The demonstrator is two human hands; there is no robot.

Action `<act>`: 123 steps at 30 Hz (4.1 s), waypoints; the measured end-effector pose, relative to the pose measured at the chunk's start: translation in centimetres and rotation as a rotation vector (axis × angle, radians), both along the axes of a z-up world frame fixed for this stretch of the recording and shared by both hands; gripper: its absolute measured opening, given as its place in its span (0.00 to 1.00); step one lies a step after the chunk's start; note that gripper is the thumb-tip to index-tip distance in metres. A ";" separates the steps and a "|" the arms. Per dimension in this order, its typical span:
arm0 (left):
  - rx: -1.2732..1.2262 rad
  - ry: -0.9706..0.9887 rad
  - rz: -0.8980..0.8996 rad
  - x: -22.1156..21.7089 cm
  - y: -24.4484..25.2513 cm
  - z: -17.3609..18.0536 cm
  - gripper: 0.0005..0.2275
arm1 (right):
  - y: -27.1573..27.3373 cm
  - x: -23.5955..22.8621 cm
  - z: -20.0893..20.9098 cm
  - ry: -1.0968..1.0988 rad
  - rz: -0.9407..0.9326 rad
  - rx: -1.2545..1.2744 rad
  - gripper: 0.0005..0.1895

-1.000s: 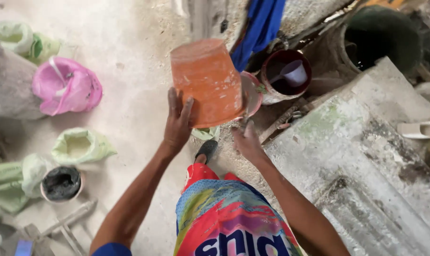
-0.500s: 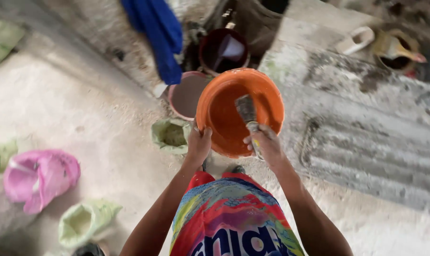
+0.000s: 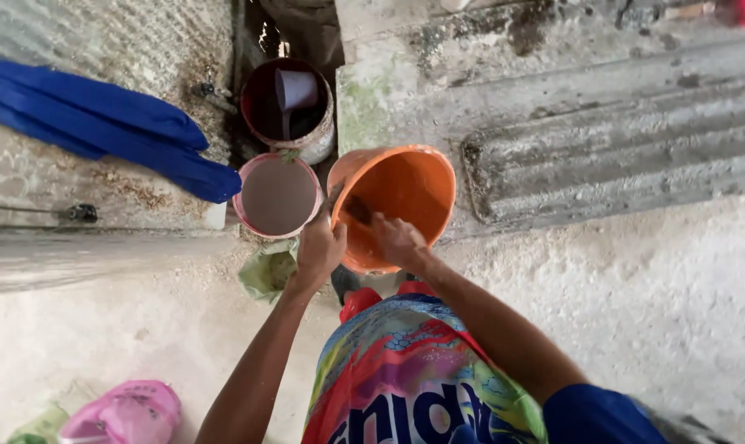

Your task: Cleaning the interior of a bucket and scraping a workbench using a putty knife and brushes.

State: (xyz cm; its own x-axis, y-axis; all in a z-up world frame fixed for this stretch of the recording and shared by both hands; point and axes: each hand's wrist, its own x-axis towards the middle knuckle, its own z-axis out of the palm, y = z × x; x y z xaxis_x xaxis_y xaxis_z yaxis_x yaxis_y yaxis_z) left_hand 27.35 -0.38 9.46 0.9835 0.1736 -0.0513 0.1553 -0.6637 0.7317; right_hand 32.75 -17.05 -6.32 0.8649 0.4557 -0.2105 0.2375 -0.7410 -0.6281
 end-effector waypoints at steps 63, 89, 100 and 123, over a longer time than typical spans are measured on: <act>-0.521 0.363 0.222 -2.2 -7.1 -5.9 0.42 | -13.4 -2.5 -6.2 -0.348 -0.369 -0.287 0.20; -0.424 0.314 0.572 3.2 1.8 -12.6 0.22 | -13.7 -6.2 -3.8 -0.693 -0.312 -0.010 0.25; -0.584 0.489 0.597 4.0 7.1 -11.0 0.18 | -14.8 -3.0 -3.0 -0.753 -0.074 0.156 0.19; -0.688 0.500 0.668 2.1 6.0 -13.8 0.20 | -7.8 -4.7 2.4 -0.086 -0.734 0.254 0.28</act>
